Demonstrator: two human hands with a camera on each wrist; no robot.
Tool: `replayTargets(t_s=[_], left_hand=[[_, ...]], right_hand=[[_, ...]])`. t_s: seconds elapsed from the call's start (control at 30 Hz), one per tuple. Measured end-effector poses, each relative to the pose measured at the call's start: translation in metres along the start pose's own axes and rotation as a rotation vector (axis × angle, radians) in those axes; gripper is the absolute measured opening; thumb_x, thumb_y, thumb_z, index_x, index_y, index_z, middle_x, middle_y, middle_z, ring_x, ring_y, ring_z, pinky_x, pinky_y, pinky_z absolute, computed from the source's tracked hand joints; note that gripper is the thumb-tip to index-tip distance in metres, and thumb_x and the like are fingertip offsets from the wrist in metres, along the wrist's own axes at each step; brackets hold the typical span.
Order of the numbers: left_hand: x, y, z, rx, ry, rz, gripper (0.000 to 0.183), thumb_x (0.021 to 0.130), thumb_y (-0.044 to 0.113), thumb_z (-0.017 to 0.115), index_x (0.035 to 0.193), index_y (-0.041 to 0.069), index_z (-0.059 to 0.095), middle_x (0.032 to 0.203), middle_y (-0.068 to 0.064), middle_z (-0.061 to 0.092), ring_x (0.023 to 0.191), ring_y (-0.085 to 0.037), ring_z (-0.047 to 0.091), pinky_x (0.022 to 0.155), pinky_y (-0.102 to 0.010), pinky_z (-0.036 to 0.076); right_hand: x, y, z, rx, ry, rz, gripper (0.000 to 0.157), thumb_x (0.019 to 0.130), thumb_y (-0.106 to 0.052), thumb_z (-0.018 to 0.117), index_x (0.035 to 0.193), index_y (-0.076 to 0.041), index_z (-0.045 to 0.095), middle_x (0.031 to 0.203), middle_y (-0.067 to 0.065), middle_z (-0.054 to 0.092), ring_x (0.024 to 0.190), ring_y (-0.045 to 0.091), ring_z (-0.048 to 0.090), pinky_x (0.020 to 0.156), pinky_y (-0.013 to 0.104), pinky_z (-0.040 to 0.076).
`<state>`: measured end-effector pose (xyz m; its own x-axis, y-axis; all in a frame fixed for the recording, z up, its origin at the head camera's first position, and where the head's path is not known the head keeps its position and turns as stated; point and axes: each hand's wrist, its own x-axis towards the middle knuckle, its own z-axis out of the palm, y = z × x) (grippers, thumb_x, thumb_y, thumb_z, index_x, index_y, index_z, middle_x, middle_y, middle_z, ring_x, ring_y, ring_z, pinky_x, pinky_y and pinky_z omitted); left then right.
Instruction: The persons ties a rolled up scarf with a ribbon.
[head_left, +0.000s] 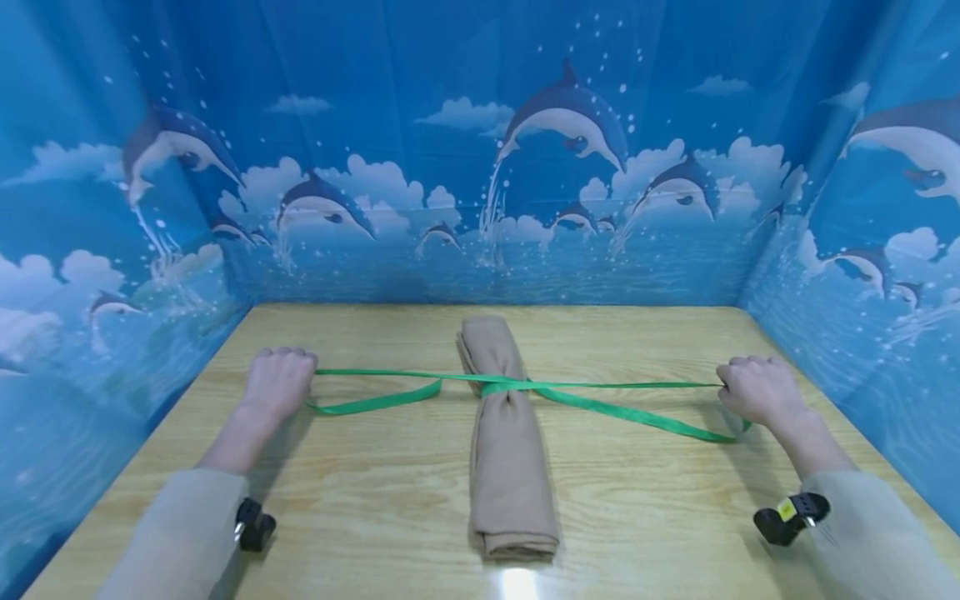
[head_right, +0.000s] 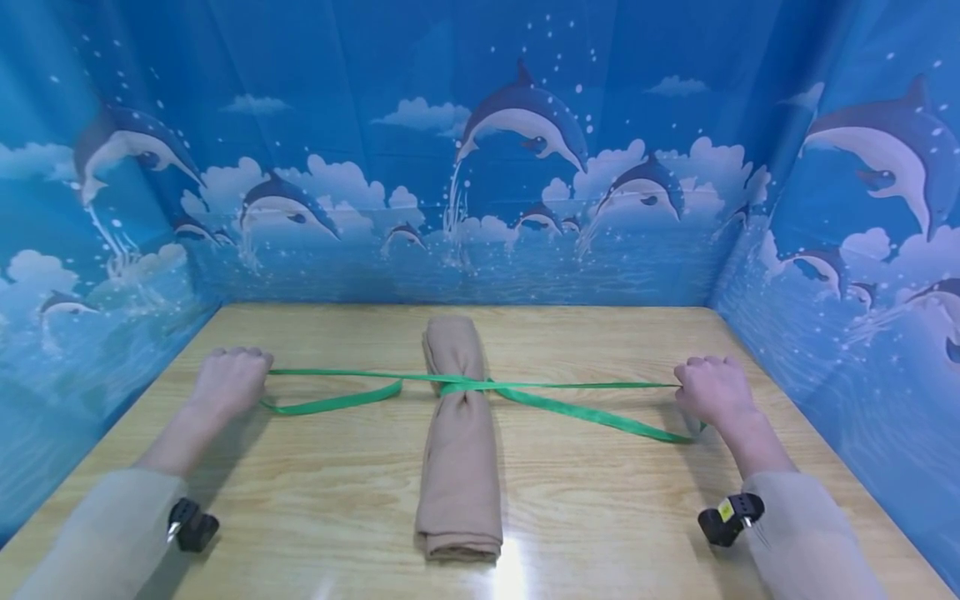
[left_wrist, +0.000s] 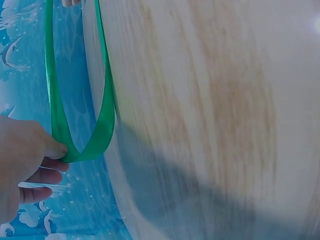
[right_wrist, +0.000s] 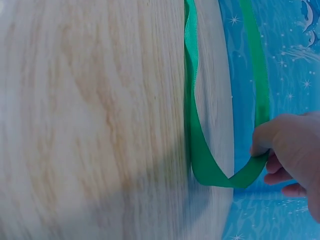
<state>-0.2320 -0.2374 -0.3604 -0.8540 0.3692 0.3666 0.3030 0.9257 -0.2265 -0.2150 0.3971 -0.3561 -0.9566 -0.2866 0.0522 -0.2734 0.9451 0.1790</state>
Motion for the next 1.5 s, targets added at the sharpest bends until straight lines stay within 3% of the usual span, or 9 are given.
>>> replayTargets(t_s=[0.17, 0.33, 0.53, 0.77, 1.03, 1.3, 1.5], left_hand=[[0.000, 0.000, 0.002, -0.007, -0.043, -0.009, 0.013, 0.068, -0.009, 0.056, 0.064, 0.003, 0.057, 0.061, -0.011, 0.055, 0.060, -0.030, 0.056, 0.052, -0.042, 0.043], [0.000, 0.002, 0.006, -0.036, -0.145, -0.014, 0.012, 0.069, -0.007, 0.058, 0.065, 0.005, 0.060, 0.061, -0.010, 0.055, 0.059, -0.029, 0.057, 0.054, -0.044, 0.047], [-0.001, 0.004, 0.009, -0.093, -0.225, -0.042, 0.008, 0.066, -0.001, 0.065, 0.068, 0.005, 0.060, 0.063, -0.009, 0.056, 0.059, -0.027, 0.056, 0.053, -0.044, 0.049], [-0.002, 0.008, 0.008, -0.097, -0.237, -0.058, 0.005, 0.068, 0.000, 0.063, 0.068, 0.004, 0.060, 0.064, -0.010, 0.057, 0.061, -0.030, 0.058, 0.055, -0.047, 0.048], [-0.003, 0.006, 0.011, -0.054, -0.207, -0.055, 0.015, 0.069, -0.007, 0.055, 0.061, 0.005, 0.057, 0.060, -0.011, 0.056, 0.057, -0.029, 0.057, 0.052, -0.046, 0.047], [-0.002, 0.002, 0.010, -0.056, -0.166, -0.072, 0.012, 0.066, -0.008, 0.056, 0.062, 0.003, 0.056, 0.058, -0.009, 0.055, 0.054, -0.027, 0.055, 0.050, -0.043, 0.047], [-0.001, 0.004, 0.010, -0.059, -0.170, -0.060, 0.012, 0.066, -0.007, 0.055, 0.061, 0.004, 0.054, 0.057, -0.008, 0.053, 0.052, -0.026, 0.054, 0.048, -0.043, 0.047]], right_hand=[[0.000, 0.000, 0.002, 0.051, -0.085, 0.012, 0.017, 0.084, -0.009, 0.057, 0.069, -0.015, 0.052, 0.066, -0.001, 0.048, 0.056, 0.015, 0.040, 0.051, 0.032, 0.030], [0.000, -0.003, 0.004, 0.149, -0.203, 0.025, 0.019, 0.087, -0.008, 0.052, 0.069, -0.015, 0.052, 0.064, -0.003, 0.049, 0.054, 0.014, 0.042, 0.048, 0.029, 0.032], [0.001, -0.005, 0.006, 0.168, -0.195, 0.032, 0.021, 0.084, -0.004, 0.050, 0.065, -0.015, 0.050, 0.062, -0.003, 0.048, 0.055, 0.015, 0.043, 0.048, 0.030, 0.034], [0.000, -0.002, 0.007, 0.198, -0.220, 0.067, 0.016, 0.081, -0.001, 0.053, 0.070, -0.013, 0.054, 0.066, -0.001, 0.052, 0.058, 0.016, 0.044, 0.049, 0.030, 0.035], [-0.001, 0.005, 0.003, 0.208, -0.186, 0.128, 0.012, 0.082, 0.000, 0.050, 0.075, -0.007, 0.056, 0.068, 0.003, 0.055, 0.060, 0.018, 0.045, 0.049, 0.033, 0.036], [-0.001, 0.010, 0.003, 0.174, -0.154, 0.157, 0.010, 0.083, 0.000, 0.051, 0.082, -0.002, 0.060, 0.072, 0.007, 0.061, 0.061, 0.020, 0.053, 0.050, 0.038, 0.043], [0.000, 0.007, 0.005, 0.198, -0.202, 0.169, 0.009, 0.082, -0.003, 0.053, 0.076, -0.007, 0.058, 0.067, 0.003, 0.055, 0.059, 0.018, 0.046, 0.049, 0.034, 0.037]])
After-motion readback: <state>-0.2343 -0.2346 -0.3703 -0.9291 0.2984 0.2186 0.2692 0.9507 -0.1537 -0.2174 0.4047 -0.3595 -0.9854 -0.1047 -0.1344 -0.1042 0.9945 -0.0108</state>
